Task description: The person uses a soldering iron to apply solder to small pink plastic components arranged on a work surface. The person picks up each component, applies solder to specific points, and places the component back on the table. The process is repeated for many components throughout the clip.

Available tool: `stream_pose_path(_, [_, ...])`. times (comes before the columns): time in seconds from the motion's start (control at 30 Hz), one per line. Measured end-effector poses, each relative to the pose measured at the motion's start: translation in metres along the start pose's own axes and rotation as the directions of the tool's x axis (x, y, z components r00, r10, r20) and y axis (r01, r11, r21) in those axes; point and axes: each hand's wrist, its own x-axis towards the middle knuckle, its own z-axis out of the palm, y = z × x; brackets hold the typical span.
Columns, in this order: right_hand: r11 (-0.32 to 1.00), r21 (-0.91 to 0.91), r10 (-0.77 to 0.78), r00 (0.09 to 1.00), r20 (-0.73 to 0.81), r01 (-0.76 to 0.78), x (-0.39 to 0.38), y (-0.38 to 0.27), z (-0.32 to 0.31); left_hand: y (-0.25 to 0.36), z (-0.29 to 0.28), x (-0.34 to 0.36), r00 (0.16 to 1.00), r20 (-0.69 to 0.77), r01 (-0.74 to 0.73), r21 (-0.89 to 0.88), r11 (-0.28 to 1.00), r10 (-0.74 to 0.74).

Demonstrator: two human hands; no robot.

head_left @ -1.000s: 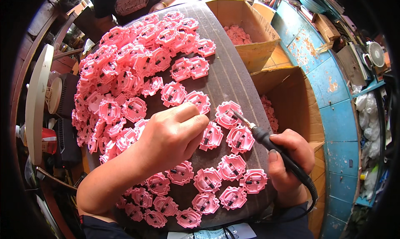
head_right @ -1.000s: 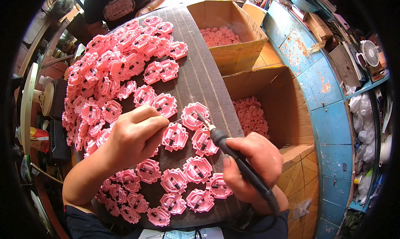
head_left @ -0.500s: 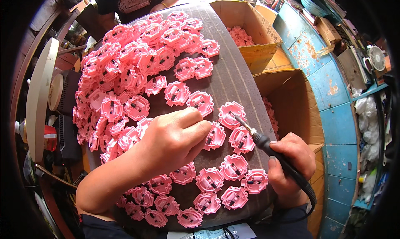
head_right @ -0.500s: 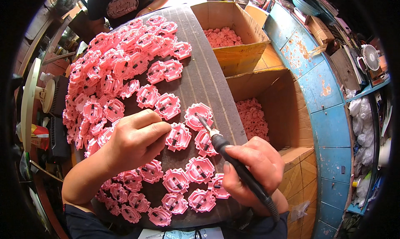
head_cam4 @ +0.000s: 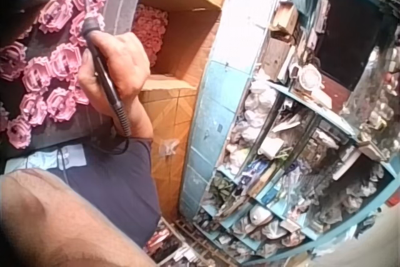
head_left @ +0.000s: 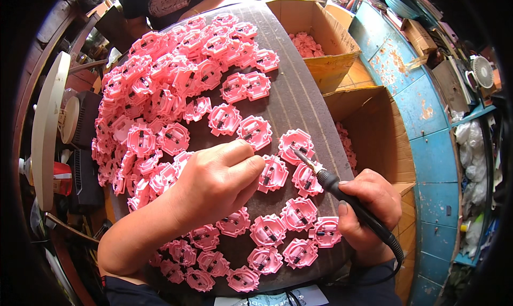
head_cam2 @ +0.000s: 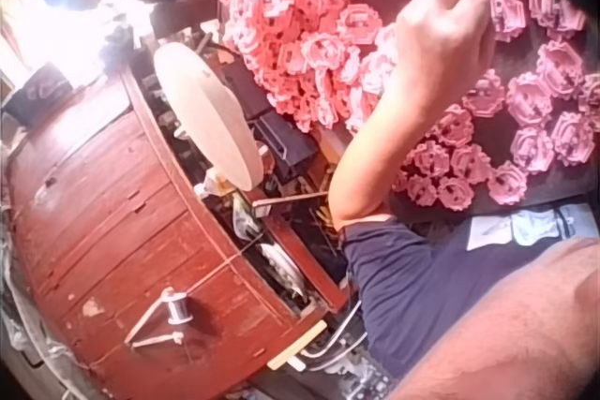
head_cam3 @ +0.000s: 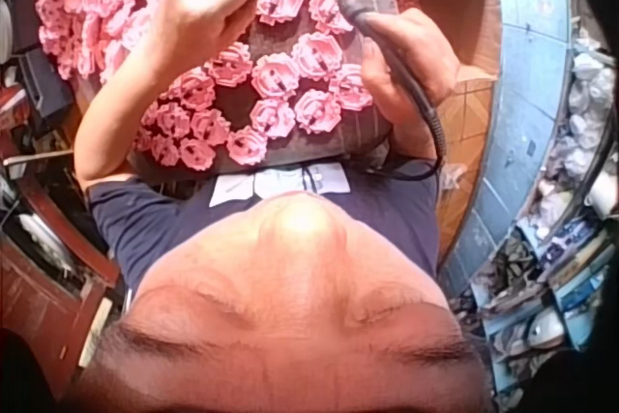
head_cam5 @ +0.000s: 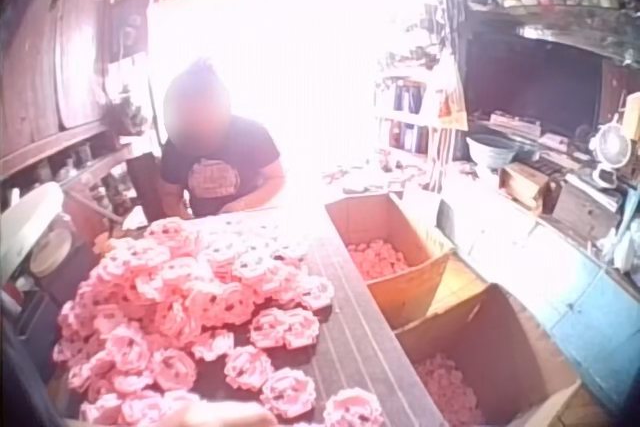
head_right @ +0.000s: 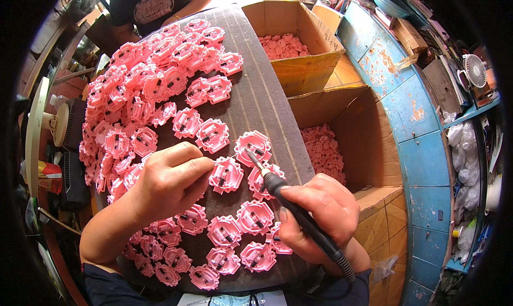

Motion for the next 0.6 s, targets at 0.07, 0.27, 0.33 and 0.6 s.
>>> stream_pose_path(0.07, [1.000, 0.001, -0.003, 1.000, 0.001, 0.003, 0.0003, 0.0001, 0.0002, -0.0006, 0.0004, 0.0001, 1.000, 0.006, -0.003, 0.003, 1.000, 0.003])
stream_pose_path(0.27, [1.000, -0.002, -0.004, 1.000, 0.001, 0.004, 0.0006, -0.0008, 0.0003, -0.0009, 0.0020, 0.0000, 1.000, 0.007, -0.005, 0.001, 1.000, 0.005])
stream_pose_path(0.33, [1.000, -0.003, -0.007, 1.000, -0.002, 0.007, 0.0011, -0.0007, 0.0007, -0.0008, 0.0028, 0.0011, 1.000, -0.003, -0.007, -0.008, 1.000, 0.007])
stream_pose_path(0.6, [0.998, -0.061, 0.009, 0.998, -0.069, -0.013, -0.0066, -0.0048, -0.0039, 0.0037, 0.0022, 0.0020, 1.000, -0.017, -0.025, -0.038, 0.999, 0.024])
